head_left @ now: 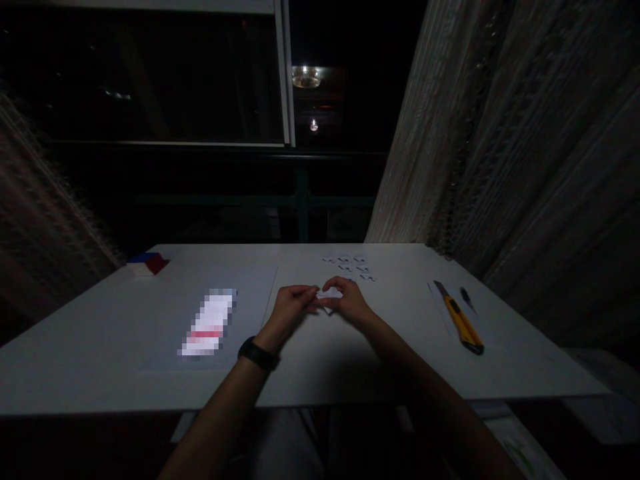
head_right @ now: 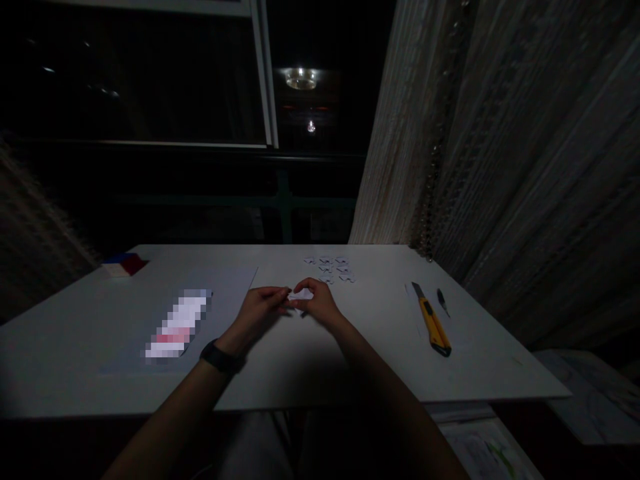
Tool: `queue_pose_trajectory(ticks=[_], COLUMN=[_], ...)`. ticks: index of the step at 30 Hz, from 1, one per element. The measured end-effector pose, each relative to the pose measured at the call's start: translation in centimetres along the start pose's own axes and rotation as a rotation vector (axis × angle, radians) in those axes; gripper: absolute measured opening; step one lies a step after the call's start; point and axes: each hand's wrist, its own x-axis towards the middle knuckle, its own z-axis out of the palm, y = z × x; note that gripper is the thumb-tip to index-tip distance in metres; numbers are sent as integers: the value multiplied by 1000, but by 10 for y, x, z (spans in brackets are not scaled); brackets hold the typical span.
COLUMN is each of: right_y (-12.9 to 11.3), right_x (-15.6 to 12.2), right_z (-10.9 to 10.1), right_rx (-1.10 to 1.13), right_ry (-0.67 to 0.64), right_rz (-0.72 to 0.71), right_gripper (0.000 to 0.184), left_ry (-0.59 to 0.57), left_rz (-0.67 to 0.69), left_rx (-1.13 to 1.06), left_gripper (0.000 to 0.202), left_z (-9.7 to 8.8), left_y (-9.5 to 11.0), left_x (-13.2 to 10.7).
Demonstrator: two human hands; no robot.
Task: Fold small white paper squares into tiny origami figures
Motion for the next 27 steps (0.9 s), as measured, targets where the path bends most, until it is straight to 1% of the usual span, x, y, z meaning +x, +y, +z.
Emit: queue_pose_trajectory(ticks=[3, 6, 9, 13, 16, 19, 21, 24, 27], right_y=[-4, -8, -9, -9, -8, -7, -7, -8, -7], right_x=[-1, -3, -4, -4, -3, -2, -3, -4, -5], right_z=[0, 1, 1, 1, 1, 0, 1, 1, 0], right_rx=[6, 11, 24, 31, 18, 37, 86, 145, 128], right_ry=[-13, -14, -10, -10, -26, -6, -5, -41, -64], right_rz=[23, 44, 51, 46, 9, -22, -7, 41, 49], right_gripper=[19, 19, 20, 20, 19, 23, 30, 38, 40], left_ry=[-15, -26, -4, 2, 12, 61, 82, 87, 89], left_rz=[-6, -27, -49, -49, -15, 17, 22, 17, 21], left_rx=[-6, -68, -117, -95, -54, -9, 11, 28, 45], left_gripper=[36, 36, 34, 33, 32, 29, 28, 27, 27], left_z=[-1, -2, -2, 0, 2, 4, 5, 5, 5], left_y=[0, -1, -2, 0, 2, 4, 4, 5, 6], left_x=[0, 1, 1, -1, -2, -3, -3, -4, -4])
